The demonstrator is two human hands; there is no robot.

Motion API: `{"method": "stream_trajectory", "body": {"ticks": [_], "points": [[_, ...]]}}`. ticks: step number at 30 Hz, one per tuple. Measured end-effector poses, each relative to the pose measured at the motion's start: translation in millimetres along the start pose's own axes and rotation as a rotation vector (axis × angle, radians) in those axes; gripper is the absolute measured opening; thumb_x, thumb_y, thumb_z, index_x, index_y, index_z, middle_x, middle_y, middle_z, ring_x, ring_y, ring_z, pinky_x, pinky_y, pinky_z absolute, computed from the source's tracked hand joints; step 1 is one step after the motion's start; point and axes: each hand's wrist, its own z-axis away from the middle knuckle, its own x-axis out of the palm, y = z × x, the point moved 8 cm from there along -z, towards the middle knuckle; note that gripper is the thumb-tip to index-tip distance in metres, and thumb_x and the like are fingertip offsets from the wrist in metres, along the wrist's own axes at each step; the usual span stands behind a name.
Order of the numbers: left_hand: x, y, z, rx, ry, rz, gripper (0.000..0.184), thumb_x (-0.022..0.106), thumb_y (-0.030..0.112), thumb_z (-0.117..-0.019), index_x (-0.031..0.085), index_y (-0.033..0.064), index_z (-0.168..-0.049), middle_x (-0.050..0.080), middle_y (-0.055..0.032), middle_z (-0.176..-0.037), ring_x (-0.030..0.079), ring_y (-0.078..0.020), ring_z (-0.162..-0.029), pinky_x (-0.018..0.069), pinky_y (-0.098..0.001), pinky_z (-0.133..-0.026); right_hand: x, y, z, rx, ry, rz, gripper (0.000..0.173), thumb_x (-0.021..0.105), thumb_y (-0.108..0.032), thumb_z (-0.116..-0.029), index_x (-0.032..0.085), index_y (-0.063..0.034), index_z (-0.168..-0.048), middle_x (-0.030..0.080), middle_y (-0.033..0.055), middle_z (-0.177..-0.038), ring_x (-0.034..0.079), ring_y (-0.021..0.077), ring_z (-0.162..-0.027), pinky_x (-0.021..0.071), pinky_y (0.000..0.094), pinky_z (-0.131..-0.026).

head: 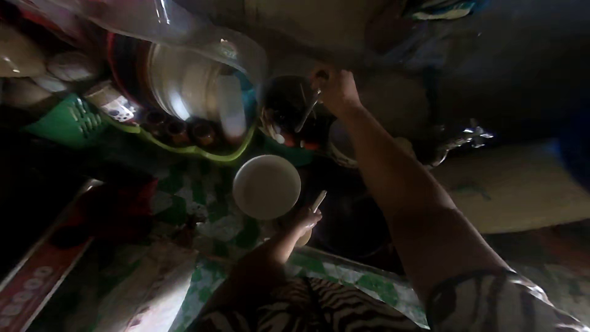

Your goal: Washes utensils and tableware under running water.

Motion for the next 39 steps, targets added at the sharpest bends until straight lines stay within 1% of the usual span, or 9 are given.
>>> {"method": "stream_trajectory", "body": {"ticks": [7,10,15,19,23,25,31,35,39], "points": [[5,6,4,-0.031,-0.019,-0.043,0.032,0.062,0.019,-0.1018,0.061,0.0041,-0.13,0.065,-0.0125,-0.114,0.062,-0.0173,-0.095,0.0517,-0.0352,-0.087,54,10,15,-0.292,-0.029,0.145,0.028,0.051,-0.012,-0.1064,0.069,-0.0066,-0.127,0.07,0.0158,-0.126,0.068,0.0321,-0.117,0.0517,0.0495,-0.104],[1,4,4,-0.029,-0.013,-0.082,0.032,0.062,0.02,-0.1018,0.061,0.0044,-0.13,0.065,-0.0133,-0.115,0.063,-0.0186,-0.097,0.0522,-0.0366,-0.089,48,13,14,-0.293,-0.01,0.123,0.029,0.051,-0.014,-0.107,0.07,-0.0068,-0.127,0.069,0.0153,-0.128,0.067,0.0317,-0.118,0.0502,0.0494,-0.105],[7,-6,-1,-0.022,-0.02,-0.113,0.03,0.061,0.02,-0.1014,0.063,0.0043,-0.127,0.065,-0.0113,-0.109,0.062,-0.0172,-0.091,0.0522,-0.0353,-0.085,26,-5,-7,-0.361,0.044,0.111,0.027,0.054,-0.013,-0.1054,0.071,-0.0049,-0.125,0.069,0.0144,-0.128,0.066,0.0264,-0.12,0.0491,0.0395,-0.108],[17,-3,0,-0.026,-0.045,-0.101,0.031,0.061,0.02,-0.1016,0.062,0.0045,-0.128,0.065,-0.012,-0.112,0.062,-0.0178,-0.093,0.0522,-0.0362,-0.086,59,4,-2,-0.407,-0.08,0.287,0.033,0.049,-0.006,-0.1051,0.067,-0.0094,-0.132,0.064,0.0132,-0.138,0.06,0.0299,-0.13,0.0458,0.047,-0.112],[14,-1,3,-0.027,-0.049,-0.094,0.033,0.06,0.021,-0.1028,0.061,0.0046,-0.131,0.065,-0.0138,-0.117,0.064,-0.0197,-0.099,0.0526,-0.0376,-0.09,76,29,1,-0.319,-0.089,0.212,0.03,0.051,-0.002,-0.103,0.069,-0.0064,-0.126,0.065,0.0168,-0.134,0.063,0.0331,-0.124,0.0492,0.0487,-0.107],[10,-7,-1,-0.029,-0.03,-0.083,0.032,0.06,0.021,-0.1025,0.061,0.0042,-0.13,0.065,-0.0134,-0.115,0.063,-0.0196,-0.097,0.052,-0.0376,-0.088,67,26,2,-0.196,-0.064,0.175,0.031,0.051,-0.006,-0.1043,0.067,-0.0086,-0.13,0.066,0.0148,-0.133,0.065,0.0318,-0.121,0.0506,0.0493,-0.105],[16,-2,-4,-0.03,-0.024,-0.056,0.034,0.06,0.021,-0.1026,0.06,0.0025,-0.131,0.065,-0.0146,-0.116,0.064,-0.0204,-0.1,0.0532,-0.038,-0.091,89,38,-4,-0.061,-0.271,0.344,0.042,0.064,-0.01,-0.0985,0.059,-0.0123,-0.14,0.055,0.0196,-0.144,0.052,0.0401,-0.134,0.0444,0.0605,-0.108],[21,8,-3,-0.03,-0.049,-0.029,0.035,0.058,0.02,-0.1042,0.058,0.0017,-0.134,0.064,-0.0148,-0.118,0.062,-0.0189,-0.1,0.0515,-0.0358,-0.09,63,31,-1,-0.054,-0.112,0.211,0.027,0.057,-0.015,-0.104,0.067,-0.0124,-0.129,0.068,0.014,-0.13,0.064,0.033,-0.122,0.0494,0.0541,-0.104],[21,6,-7,-0.045,-0.044,0.011,0.033,0.057,0.016,-0.1041,0.057,-0.0001,-0.133,0.063,-0.0145,-0.116,0.062,-0.0174,-0.097,0.0517,-0.0334,-0.088,35,16,1,-0.081,-0.058,0.219,0.026,0.058,-0.021,-0.1041,0.069,-0.0115,-0.126,0.065,0.0138,-0.132,0.062,0.0315,-0.123,0.0487,0.0529,-0.105]]}}
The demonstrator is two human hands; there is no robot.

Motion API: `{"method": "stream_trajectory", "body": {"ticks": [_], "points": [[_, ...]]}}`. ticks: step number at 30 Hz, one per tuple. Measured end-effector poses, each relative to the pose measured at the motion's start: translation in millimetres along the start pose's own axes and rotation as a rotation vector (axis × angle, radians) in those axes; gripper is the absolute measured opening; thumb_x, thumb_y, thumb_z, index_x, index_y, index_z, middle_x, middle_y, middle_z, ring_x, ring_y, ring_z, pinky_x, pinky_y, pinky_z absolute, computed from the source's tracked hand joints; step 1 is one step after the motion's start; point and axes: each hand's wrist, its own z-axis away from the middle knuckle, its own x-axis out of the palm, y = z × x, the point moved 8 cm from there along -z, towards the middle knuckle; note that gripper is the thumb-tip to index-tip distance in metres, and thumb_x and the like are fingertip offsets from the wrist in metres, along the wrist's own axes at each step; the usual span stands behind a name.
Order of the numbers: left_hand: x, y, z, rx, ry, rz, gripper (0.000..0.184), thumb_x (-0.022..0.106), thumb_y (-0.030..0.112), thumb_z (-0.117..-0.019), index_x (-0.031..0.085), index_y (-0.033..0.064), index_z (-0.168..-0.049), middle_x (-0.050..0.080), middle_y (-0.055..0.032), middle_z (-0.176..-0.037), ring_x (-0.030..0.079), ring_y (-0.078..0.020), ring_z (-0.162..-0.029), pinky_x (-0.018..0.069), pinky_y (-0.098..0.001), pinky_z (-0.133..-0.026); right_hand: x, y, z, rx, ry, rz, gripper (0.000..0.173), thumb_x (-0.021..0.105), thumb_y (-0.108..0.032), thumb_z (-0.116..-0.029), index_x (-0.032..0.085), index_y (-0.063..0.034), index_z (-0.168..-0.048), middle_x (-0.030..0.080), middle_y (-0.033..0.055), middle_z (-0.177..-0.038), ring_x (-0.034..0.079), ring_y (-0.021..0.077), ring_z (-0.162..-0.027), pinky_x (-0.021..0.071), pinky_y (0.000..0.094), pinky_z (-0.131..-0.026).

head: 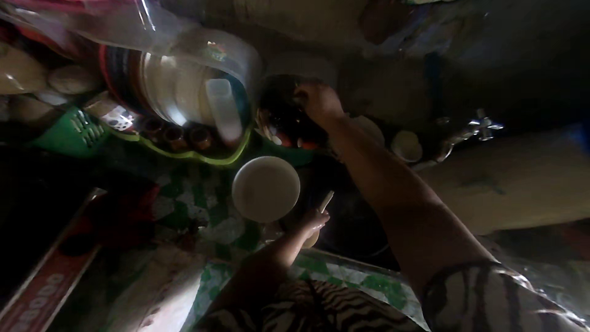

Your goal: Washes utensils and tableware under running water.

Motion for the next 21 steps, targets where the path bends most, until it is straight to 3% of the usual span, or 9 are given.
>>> {"method": "stream_trajectory", "body": {"ticks": [5,8,14,18,21], "points": [[2,0,-1,0.009,-0.008,-0.001,0.033,0.057,0.016,-0.1036,0.057,-0.0004,-0.132,0.063,-0.0139,-0.115,0.062,-0.0171,-0.097,0.0522,-0.0331,-0.088,-39,-16,13,0.071,0.179,0.02,0.032,0.054,-0.024,-0.1063,0.067,-0.0089,-0.131,0.063,0.0167,-0.134,0.063,0.0341,-0.121,0.0505,0.0538,-0.103],[1,3,-1,0.016,-0.009,-0.012,0.032,0.056,0.015,-0.104,0.057,-0.0007,-0.132,0.063,-0.0146,-0.115,0.062,-0.0175,-0.097,0.0522,-0.0337,-0.088,-45,-24,15,0.09,0.136,0.063,0.032,0.054,-0.021,-0.1059,0.064,-0.0118,-0.134,0.06,0.0153,-0.139,0.064,0.0348,-0.121,0.0518,0.0556,-0.099],[-4,7,3,0.016,0.005,-0.016,0.032,0.056,0.015,-0.1041,0.057,-0.0015,-0.132,0.063,-0.0143,-0.115,0.063,-0.0171,-0.098,0.0527,-0.0326,-0.089,-20,-11,12,0.197,-0.016,0.058,0.038,0.054,-0.02,-0.105,0.058,-0.0152,-0.143,0.06,0.0147,-0.141,0.06,0.0369,-0.125,0.0487,0.062,-0.1],[-2,1,-1,0.019,0.015,-0.023,0.031,0.057,0.015,-0.1032,0.058,-0.0015,-0.13,0.064,-0.014,-0.113,0.063,-0.0174,-0.096,0.0533,-0.0338,-0.087,26,9,13,0.204,-0.181,0.025,0.059,0.071,-0.024,-0.0963,0.048,-0.0118,-0.15,0.059,0.0211,-0.14,0.058,0.0434,-0.127,0.0469,0.0665,-0.1],[0,1,-2,0.014,0.005,-0.006,0.032,0.057,0.015,-0.103,0.058,-0.0011,-0.13,0.063,-0.0128,-0.113,0.062,-0.016,-0.095,0.0524,-0.032,-0.086,37,27,19,0.297,-0.166,-0.039,0.06,0.062,-0.019,-0.1011,0.04,-0.0146,-0.156,0.058,0.0212,-0.142,0.058,0.0421,-0.128,0.0477,0.0634,-0.102]]}}
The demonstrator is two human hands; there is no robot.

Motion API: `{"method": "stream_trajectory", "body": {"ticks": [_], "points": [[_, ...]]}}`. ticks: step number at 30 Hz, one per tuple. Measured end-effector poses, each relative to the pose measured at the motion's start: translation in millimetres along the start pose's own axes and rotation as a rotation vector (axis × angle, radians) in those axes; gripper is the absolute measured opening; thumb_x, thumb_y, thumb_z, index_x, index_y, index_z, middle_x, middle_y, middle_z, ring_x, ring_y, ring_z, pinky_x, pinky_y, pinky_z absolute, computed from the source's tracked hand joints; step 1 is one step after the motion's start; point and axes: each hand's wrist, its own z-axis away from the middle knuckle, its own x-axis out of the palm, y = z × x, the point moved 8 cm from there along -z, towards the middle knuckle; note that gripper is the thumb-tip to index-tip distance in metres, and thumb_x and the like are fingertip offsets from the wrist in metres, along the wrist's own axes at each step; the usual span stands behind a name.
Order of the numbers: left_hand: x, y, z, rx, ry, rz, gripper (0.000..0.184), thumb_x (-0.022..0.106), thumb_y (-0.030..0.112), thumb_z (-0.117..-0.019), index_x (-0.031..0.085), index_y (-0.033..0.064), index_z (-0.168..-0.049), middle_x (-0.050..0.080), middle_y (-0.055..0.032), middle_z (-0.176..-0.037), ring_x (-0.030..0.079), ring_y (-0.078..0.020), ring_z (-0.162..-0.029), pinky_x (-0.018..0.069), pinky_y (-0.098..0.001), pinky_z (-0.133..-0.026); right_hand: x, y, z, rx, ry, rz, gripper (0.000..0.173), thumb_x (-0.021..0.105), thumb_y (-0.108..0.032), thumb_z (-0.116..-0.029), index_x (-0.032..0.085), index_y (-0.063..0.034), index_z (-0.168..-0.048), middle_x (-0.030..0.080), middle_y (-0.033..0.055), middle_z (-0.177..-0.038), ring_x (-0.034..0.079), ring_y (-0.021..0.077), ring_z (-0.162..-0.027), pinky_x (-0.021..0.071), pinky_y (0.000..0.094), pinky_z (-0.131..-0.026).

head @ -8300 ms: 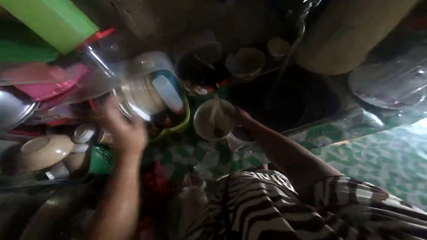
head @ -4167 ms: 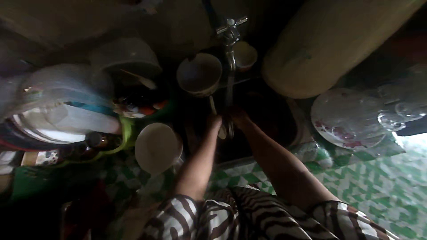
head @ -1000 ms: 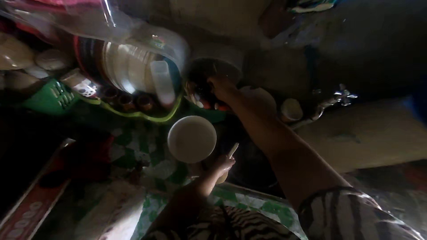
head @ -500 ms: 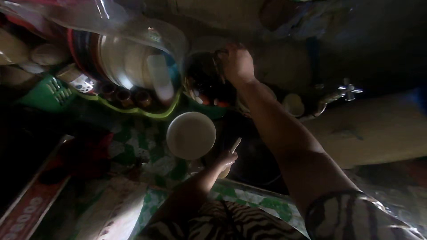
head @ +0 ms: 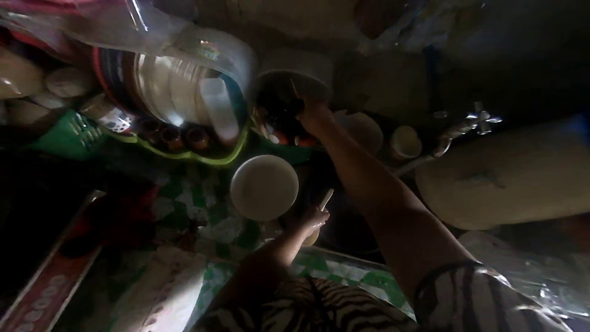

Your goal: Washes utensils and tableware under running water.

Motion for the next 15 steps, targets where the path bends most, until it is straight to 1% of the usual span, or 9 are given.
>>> {"method": "stream_trajectory", "body": {"ticks": [2,4,6,9,11,12,13,14,15], "points": [[1,-2,2,-0.014,-0.001,-0.008,0.031,0.057,0.014,-0.1035,0.057,-0.001,-0.13,0.062,-0.012,-0.111,0.061,-0.0151,-0.093,0.0519,-0.0309,-0.084,5,9,-1,0.024,0.001,0.004,0.056,0.057,-0.017,-0.1032,0.04,-0.0128,-0.156,0.056,0.0209,-0.144,0.056,0.0416,-0.13,0.0466,0.0624,-0.104],[2,-4,1,-0.018,0.0,-0.017,0.03,0.057,0.014,-0.1034,0.057,-0.0007,-0.13,0.063,-0.0118,-0.11,0.061,-0.0147,-0.091,0.0522,-0.0307,-0.083,9,12,-4,-0.008,0.031,0.014,0.047,0.056,-0.018,-0.1045,0.049,-0.0104,-0.15,0.058,0.0199,-0.143,0.056,0.0405,-0.131,0.0458,0.0615,-0.106],[2,-6,2,-0.017,0.005,-0.003,0.031,0.057,0.015,-0.1031,0.057,-0.0004,-0.13,0.062,-0.0113,-0.109,0.061,-0.0145,-0.091,0.0521,-0.0305,-0.083,9,9,-8,-0.018,0.058,0.017,0.042,0.052,-0.019,-0.1063,0.053,-0.0133,-0.148,0.06,0.0174,-0.142,0.056,0.0384,-0.131,0.0452,0.06,-0.107],[3,-4,5,-0.018,0.002,0.014,0.032,0.056,0.015,-0.1042,0.056,-0.0017,-0.132,0.062,-0.0124,-0.111,0.061,-0.0151,-0.093,0.0517,-0.0306,-0.085,10,1,-8,0.003,0.054,-0.043,0.049,0.053,-0.013,-0.1042,0.046,-0.0128,-0.153,0.058,0.0191,-0.143,0.056,0.0393,-0.131,0.0468,0.0593,-0.106],[4,-1,5,-0.033,0.007,-0.007,0.032,0.056,0.015,-0.1045,0.056,-0.0018,-0.132,0.062,-0.0123,-0.111,0.06,-0.0148,-0.092,0.0512,-0.0303,-0.084,6,-16,-1,-0.082,0.082,-0.172,0.049,0.051,-0.007,-0.1033,0.046,-0.0124,-0.152,0.059,0.0194,-0.141,0.059,0.0373,-0.128,0.0496,0.0553,-0.104],[4,4,7,-0.037,0.014,-0.023,0.032,0.057,0.014,-0.1038,0.056,-0.0018,-0.131,0.061,-0.012,-0.11,0.06,-0.0145,-0.091,0.0511,-0.0302,-0.083,4,-26,0,-0.151,0.093,-0.219,0.051,0.052,-0.003,-0.1018,0.046,-0.011,-0.152,0.057,0.0194,-0.143,0.058,0.0364,-0.13,0.0491,0.053,-0.106],[5,12,10,-0.04,0.023,-0.037,0.031,0.057,0.012,-0.1028,0.056,-0.0019,-0.13,0.061,-0.0115,-0.107,0.059,-0.0142,-0.09,0.051,-0.0301,-0.082,2,-32,2,-0.198,0.105,-0.253,0.054,0.054,-0.001,-0.0999,0.045,-0.0104,-0.152,0.054,0.0195,-0.146,0.056,0.0358,-0.132,0.0487,0.0507,-0.107],[5,21,14,-0.031,0.042,-0.037,0.029,0.058,0.011,-0.1024,0.057,-0.0018,-0.128,0.061,-0.0094,-0.103,0.058,-0.012,-0.085,0.0505,-0.0282,-0.079,-3,-32,6,-0.219,0.124,-0.298,0.057,0.056,0.0,-0.0983,0.045,-0.0103,-0.153,0.05,0.0188,-0.151,0.053,0.0345,-0.135,0.0477,0.0478,-0.109],[6,31,15,-0.008,0.06,-0.017,0.024,0.059,0.011,-0.1026,0.059,-0.0017,-0.124,0.059,-0.0058,-0.096,0.056,-0.0082,-0.079,0.0498,-0.0244,-0.075,-9,-27,13,-0.221,0.149,-0.367,0.057,0.058,0.0,-0.0975,0.046,-0.0103,-0.152,0.048,0.0177,-0.153,0.053,0.0322,-0.136,0.048,0.0448,-0.109]]}}
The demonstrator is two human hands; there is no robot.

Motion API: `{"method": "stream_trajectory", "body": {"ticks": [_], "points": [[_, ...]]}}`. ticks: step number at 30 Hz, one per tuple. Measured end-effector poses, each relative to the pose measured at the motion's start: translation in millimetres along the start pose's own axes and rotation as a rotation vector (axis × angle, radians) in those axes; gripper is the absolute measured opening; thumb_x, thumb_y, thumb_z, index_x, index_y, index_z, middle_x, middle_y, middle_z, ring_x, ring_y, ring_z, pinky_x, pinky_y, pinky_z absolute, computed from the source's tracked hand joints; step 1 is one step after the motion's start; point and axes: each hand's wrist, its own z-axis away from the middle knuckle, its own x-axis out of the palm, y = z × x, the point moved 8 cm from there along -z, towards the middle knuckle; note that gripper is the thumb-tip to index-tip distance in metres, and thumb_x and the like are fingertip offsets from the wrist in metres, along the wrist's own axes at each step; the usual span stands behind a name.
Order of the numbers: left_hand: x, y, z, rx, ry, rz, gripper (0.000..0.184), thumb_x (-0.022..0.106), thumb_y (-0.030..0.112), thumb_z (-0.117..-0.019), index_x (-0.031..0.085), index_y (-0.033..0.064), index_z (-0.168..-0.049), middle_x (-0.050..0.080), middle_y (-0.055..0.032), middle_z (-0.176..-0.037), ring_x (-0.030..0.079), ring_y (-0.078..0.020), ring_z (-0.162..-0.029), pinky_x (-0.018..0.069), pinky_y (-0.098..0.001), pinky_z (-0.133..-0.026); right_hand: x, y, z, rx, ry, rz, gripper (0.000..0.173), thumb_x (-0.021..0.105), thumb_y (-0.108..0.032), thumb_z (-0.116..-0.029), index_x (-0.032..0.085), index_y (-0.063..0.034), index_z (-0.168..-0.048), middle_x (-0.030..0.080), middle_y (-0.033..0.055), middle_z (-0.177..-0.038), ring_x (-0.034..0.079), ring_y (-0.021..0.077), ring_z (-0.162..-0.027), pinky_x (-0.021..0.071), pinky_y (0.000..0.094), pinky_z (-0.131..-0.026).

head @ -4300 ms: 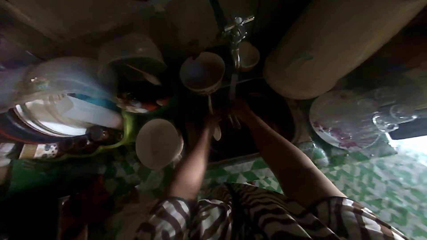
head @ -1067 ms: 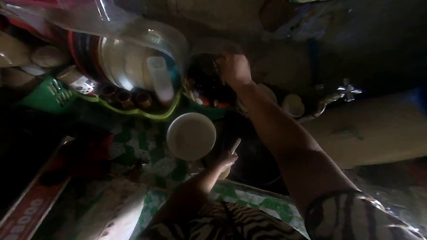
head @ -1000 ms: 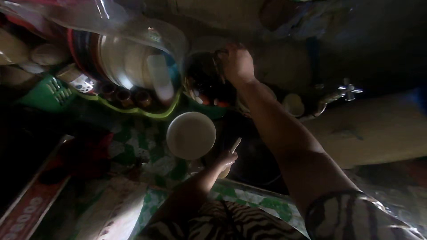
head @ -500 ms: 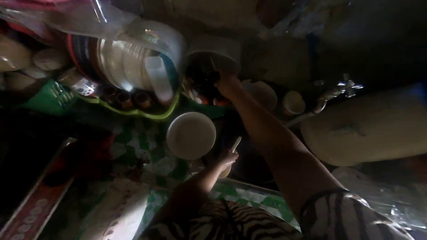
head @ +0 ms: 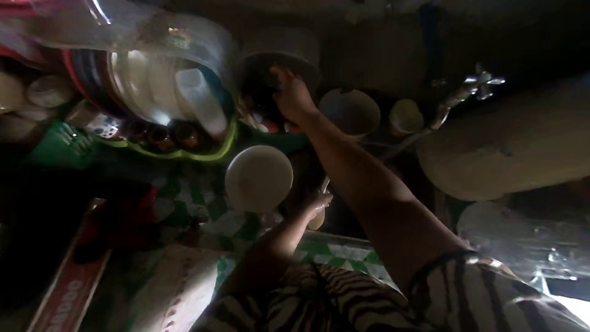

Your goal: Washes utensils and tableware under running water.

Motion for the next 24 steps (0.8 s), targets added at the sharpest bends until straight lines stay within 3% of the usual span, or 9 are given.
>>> {"method": "stream_trajectory", "body": {"ticks": [3,5,7,9,12,15,18,21,24], "points": [[9,25,-9,0.034,0.005,0.036,0.019,0.058,0.009,-0.1039,0.06,-0.0032,-0.118,0.059,-0.0041,-0.089,0.055,-0.0065,-0.074,0.0496,-0.0231,-0.072,-34,41,54,0.06,0.1,-0.248,0.036,0.058,-0.01,-0.1032,0.058,-0.0049,-0.139,0.062,0.0166,-0.136,0.064,0.024,-0.119,0.0546,0.0398,-0.099],[22,33,-33,0.025,-0.046,-0.063,0.029,0.056,0.015,-0.1057,0.058,-0.0021,-0.128,0.064,-0.0095,-0.101,0.06,-0.0119,-0.085,0.0523,-0.0288,-0.08,-51,103,107,0.2,0.159,-0.352,0.032,0.052,-0.018,-0.1074,0.061,-0.0007,-0.133,0.067,0.0167,-0.127,0.068,0.0216,-0.112,0.0566,0.0393,-0.097],[35,48,-47,0.021,-0.069,-0.204,0.038,0.054,0.024,-0.1078,0.055,-0.0017,-0.136,0.065,-0.0157,-0.113,0.061,-0.0199,-0.096,0.0506,-0.0371,-0.089,-61,170,158,0.383,0.238,-0.298,0.035,0.05,-0.023,-0.1089,0.061,0.0002,-0.133,0.067,0.02,-0.125,0.066,0.0272,-0.112,0.0533,0.046,-0.1],[48,61,-65,0.197,-0.06,-0.334,0.039,0.059,0.024,-0.1043,0.059,-0.0037,-0.131,0.067,-0.0192,-0.111,0.064,-0.0246,-0.096,0.0533,-0.0418,-0.088,-63,221,191,0.545,0.248,-0.231,0.038,0.051,-0.022,-0.1084,0.058,0.0027,-0.136,0.064,0.0249,-0.128,0.063,0.0351,-0.118,0.0506,0.0532,-0.103],[70,80,-85,0.434,-0.027,-0.55,0.044,0.065,0.026,-0.1005,0.059,-0.0003,-0.136,0.067,-0.0202,-0.121,0.066,-0.0281,-0.109,0.0546,-0.0459,-0.096,-63,268,210,0.695,0.301,-0.397,0.049,0.067,-0.02,-0.0995,0.051,0.0028,-0.14,0.063,0.0239,-0.127,0.064,0.0334,-0.115,0.0546,0.0507,-0.099],[87,87,-95,0.441,0.012,-0.677,0.05,0.067,0.032,-0.0997,0.058,0.0003,-0.137,0.065,-0.0213,-0.129,0.063,-0.0315,-0.12,0.05,-0.0502,-0.104,-70,293,206,0.682,0.305,-0.419,0.059,0.073,-0.012,-0.0923,0.049,-0.0016,-0.145,0.062,0.0239,-0.129,0.064,0.0347,-0.115,0.0545,0.0529,-0.097],[89,86,-101,0.419,0.02,-0.743,0.054,0.065,0.035,-0.101,0.055,-0.0008,-0.14,0.065,-0.0225,-0.129,0.064,-0.0331,-0.12,0.05,-0.0514,-0.105,-63,323,203,0.701,0.288,-0.457,0.069,0.08,-0.012,-0.0857,0.049,-0.0062,-0.147,0.061,0.0253,-0.131,0.063,0.0386,-0.116,0.0544,0.0573,-0.096],[85,82,-110,0.383,0.006,-0.719,0.05,0.065,0.036,-0.1005,0.058,-0.0008,-0.134,0.069,-0.0199,-0.11,0.069,-0.0287,-0.097,0.0566,-0.0477,-0.091,-51,320,207,0.714,0.188,-0.655,0.057,0.072,-0.013,-0.0938,0.049,-0.0074,-0.146,0.063,0.0212,-0.124,0.065,0.0307,-0.103,0.0572,0.0494,-0.085],[86,86,-112,0.358,-0.105,-0.716,0.041,0.062,0.032,-0.1027,0.063,0.0002,-0.128,0.069,-0.0186,-0.111,0.067,-0.0271,-0.101,0.0534,-0.0473,-0.095,-55,305,211,0.733,0.144,-0.678,0.053,0.071,-0.011,-0.0942,0.052,-0.0052,-0.143,0.064,0.022,-0.12,0.067,0.0307,-0.095,0.0591,0.0493,-0.079]]}}
